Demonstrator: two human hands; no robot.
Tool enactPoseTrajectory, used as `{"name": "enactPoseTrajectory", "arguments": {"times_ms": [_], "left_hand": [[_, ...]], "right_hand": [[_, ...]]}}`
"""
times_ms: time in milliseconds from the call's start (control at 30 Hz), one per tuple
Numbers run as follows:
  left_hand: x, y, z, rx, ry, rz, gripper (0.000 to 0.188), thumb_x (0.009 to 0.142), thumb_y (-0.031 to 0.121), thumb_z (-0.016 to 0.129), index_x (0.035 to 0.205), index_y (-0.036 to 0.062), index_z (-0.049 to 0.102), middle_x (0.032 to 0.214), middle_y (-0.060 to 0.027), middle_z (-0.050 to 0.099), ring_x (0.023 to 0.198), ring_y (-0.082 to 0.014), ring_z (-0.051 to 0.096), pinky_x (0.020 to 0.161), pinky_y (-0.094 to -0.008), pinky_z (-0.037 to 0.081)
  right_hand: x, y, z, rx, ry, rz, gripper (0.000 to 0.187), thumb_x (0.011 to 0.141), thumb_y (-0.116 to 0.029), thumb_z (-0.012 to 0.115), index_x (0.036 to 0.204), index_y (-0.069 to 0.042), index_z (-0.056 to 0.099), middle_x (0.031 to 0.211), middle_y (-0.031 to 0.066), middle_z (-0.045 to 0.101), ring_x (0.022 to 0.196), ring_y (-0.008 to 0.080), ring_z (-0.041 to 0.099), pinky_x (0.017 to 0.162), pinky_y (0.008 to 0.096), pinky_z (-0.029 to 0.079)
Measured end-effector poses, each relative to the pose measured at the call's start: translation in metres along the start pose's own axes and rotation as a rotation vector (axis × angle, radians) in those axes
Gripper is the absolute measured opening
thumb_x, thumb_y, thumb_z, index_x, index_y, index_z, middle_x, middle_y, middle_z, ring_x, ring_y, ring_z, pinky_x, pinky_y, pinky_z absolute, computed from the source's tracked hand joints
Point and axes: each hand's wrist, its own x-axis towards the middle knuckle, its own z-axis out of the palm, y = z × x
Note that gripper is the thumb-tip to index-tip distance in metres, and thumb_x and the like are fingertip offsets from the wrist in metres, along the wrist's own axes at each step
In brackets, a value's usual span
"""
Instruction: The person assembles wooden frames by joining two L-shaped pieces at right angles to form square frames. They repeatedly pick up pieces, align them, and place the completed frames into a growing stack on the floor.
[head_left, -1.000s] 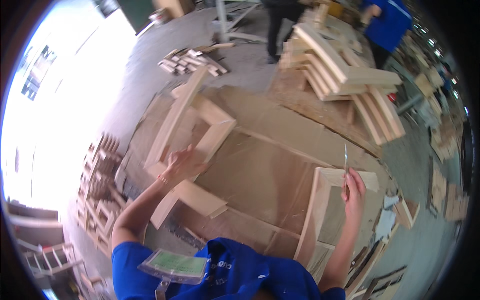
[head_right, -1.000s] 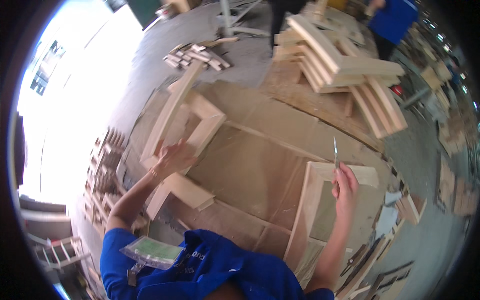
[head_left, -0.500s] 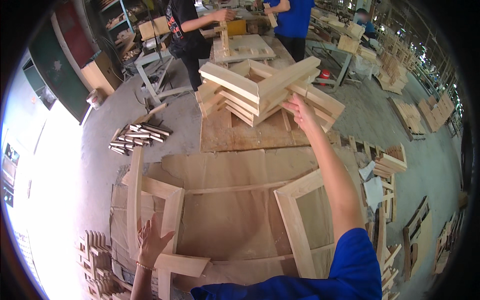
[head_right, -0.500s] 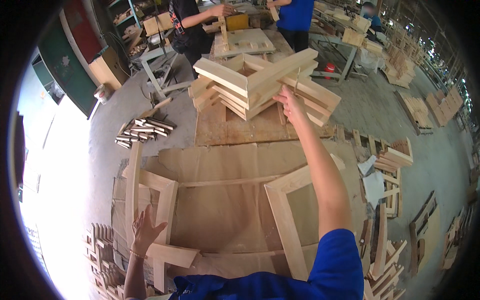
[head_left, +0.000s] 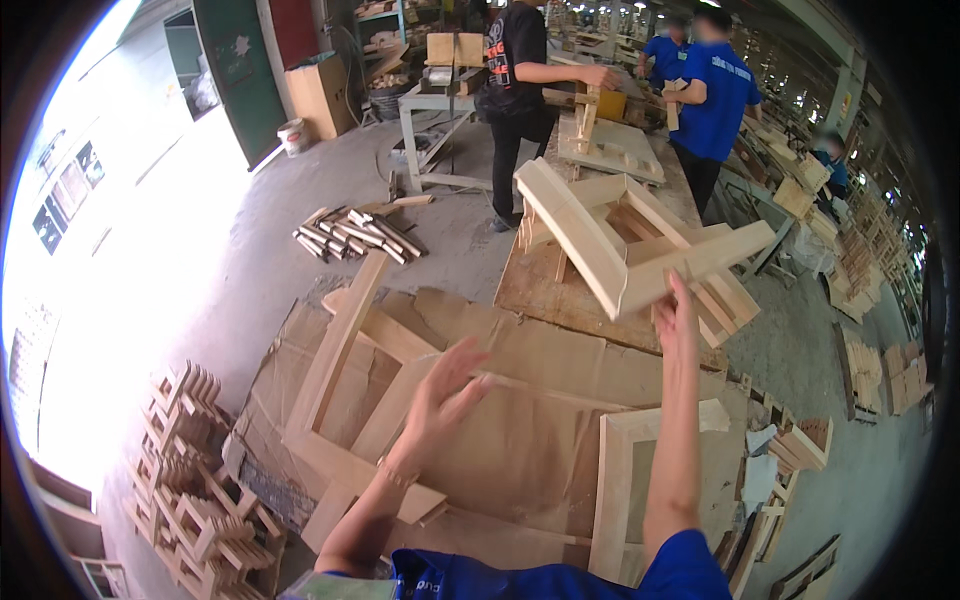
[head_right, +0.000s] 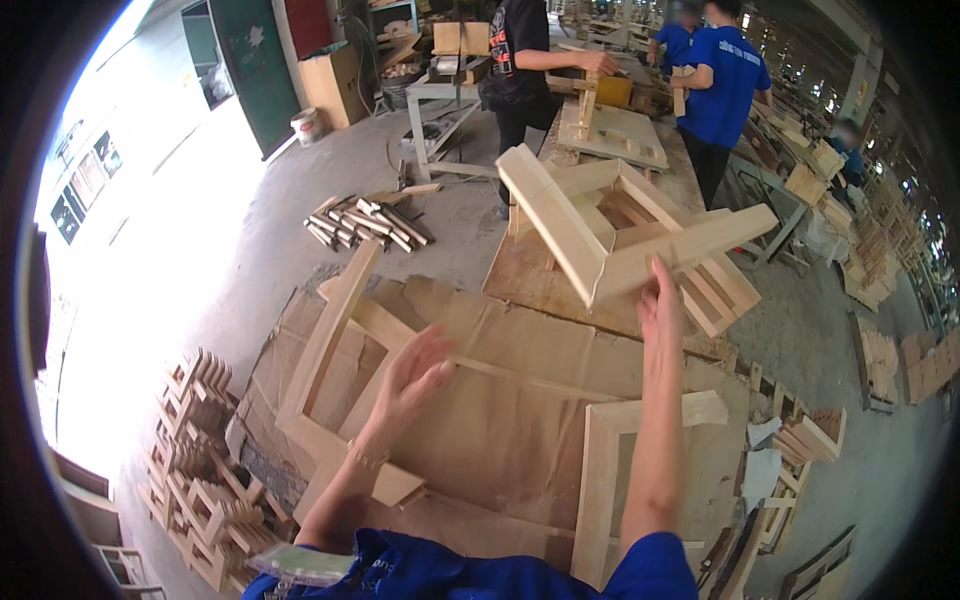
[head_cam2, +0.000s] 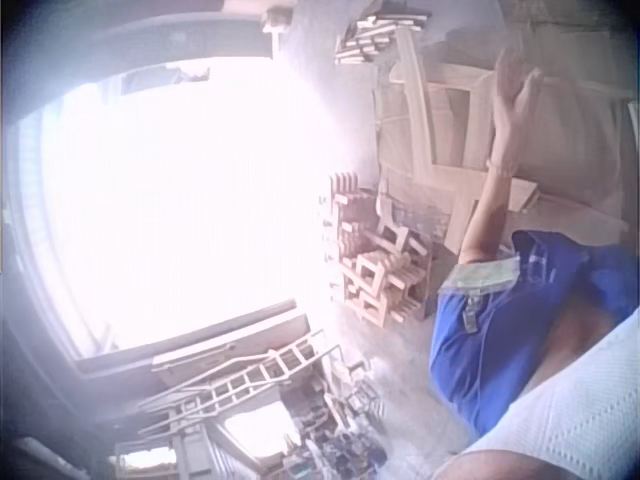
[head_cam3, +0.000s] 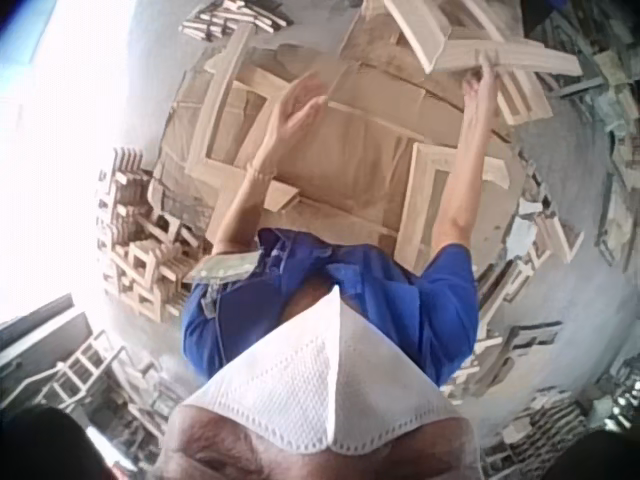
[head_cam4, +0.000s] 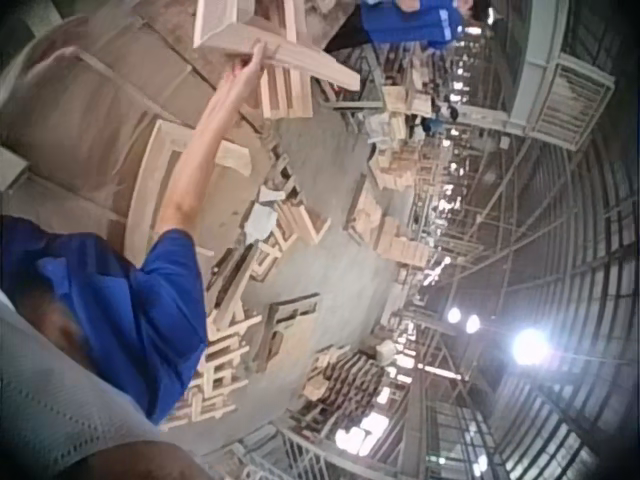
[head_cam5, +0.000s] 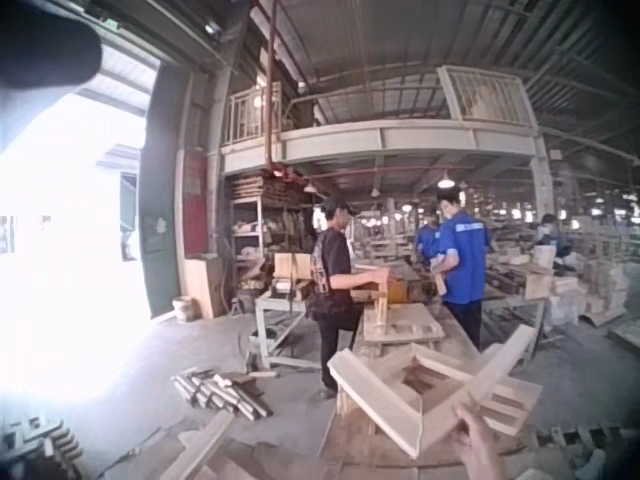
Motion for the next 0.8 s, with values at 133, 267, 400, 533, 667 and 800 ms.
{"name": "enactPoseTrajectory", "arguments": {"times_ms": [133, 267, 400, 533, 667, 800], "left_hand": [[0.019, -0.001, 0.034, -0.708, -0.089, 0.011, 0.068, 0.092, 0.044, 0.051, 0.143, 0.0063, 0.026, 0.137, -0.0116, 0.044, 0.127, -0.0233, 0.042, 0.101, -0.0352, 0.037], [0.017, 0.035, 0.065, -1.117, 0.244, -0.136, 0.056, 0.087, 0.046, 0.054, 0.124, 0.0037, 0.047, 0.105, -0.0115, 0.06, 0.095, -0.0277, 0.061, 0.084, -0.0396, 0.051], [0.002, 0.027, 0.05, -1.216, 0.148, 0.028, 0.051, 0.083, 0.043, 0.058, 0.119, 0.0096, 0.05, 0.085, -0.009, 0.057, 0.074, -0.0218, 0.058, 0.066, -0.0363, 0.05], [-0.019, 0.045, 0.046, -1.167, 0.195, 0.075, 0.051, 0.083, 0.043, 0.056, 0.12, 0.0082, 0.051, 0.083, -0.0095, 0.055, 0.072, -0.0207, 0.057, 0.062, -0.0339, 0.051], [-0.032, 0.063, 0.048, -1.047, 0.277, 0.08, 0.052, 0.082, 0.043, 0.055, 0.122, 0.0089, 0.05, 0.082, -0.0094, 0.055, 0.069, -0.0203, 0.056, 0.061, -0.0327, 0.05], [-0.042, 0.072, 0.041, -1.029, 0.32, 0.082, 0.055, 0.082, 0.043, 0.056, 0.124, 0.0087, 0.05, 0.081, -0.0093, 0.055, 0.068, -0.02, 0.056, 0.06, -0.0324, 0.05]], "right_hand": [[-0.14, -0.007, 0.011, -0.059, 0.003, -0.039, 0.026, 0.081, -0.036, 0.071, 0.09, -0.016, 0.056, 0.061, -0.0102, 0.045, 0.039, -0.0006, 0.028, 0.035, 0.018, 0.019], [-0.23, -0.036, 0.0, -0.224, -0.266, -0.036, 0.023, 0.086, -0.032, 0.067, 0.096, -0.014, 0.058, 0.066, -0.0105, 0.047, 0.045, -0.0023, 0.032, 0.037, 0.0167, 0.02], [-0.273, -0.074, -0.033, -0.664, -0.669, -0.128, 0.031, 0.094, -0.021, 0.056, 0.117, -0.001, 0.054, 0.081, -0.0003, 0.056, 0.068, 0.0068, 0.052, 0.053, 0.0209, 0.041], [-0.322, -0.102, -0.014, -1.018, -0.551, -0.377, 0.025, 0.089, -0.006, 0.058, 0.114, -0.004, 0.061, 0.085, 0.0044, 0.056, 0.074, 0.0139, 0.056, 0.063, 0.0259, 0.046], [-0.337, -0.085, 0.01, -1.225, -0.467, -0.716, 0.03, 0.075, 0.006, 0.065, 0.1, -0.01, 0.07, 0.085, 0.0059, 0.055, 0.076, 0.0178, 0.056, 0.061, 0.0279, 0.046], [-0.336, -0.073, 0.018, -1.295, -0.54, -0.943, 0.034, 0.07, 0.004, 0.067, 0.1, -0.012, 0.071, 0.085, 0.0034, 0.053, 0.075, 0.0182, 0.054, 0.057, 0.0278, 0.047]]}}
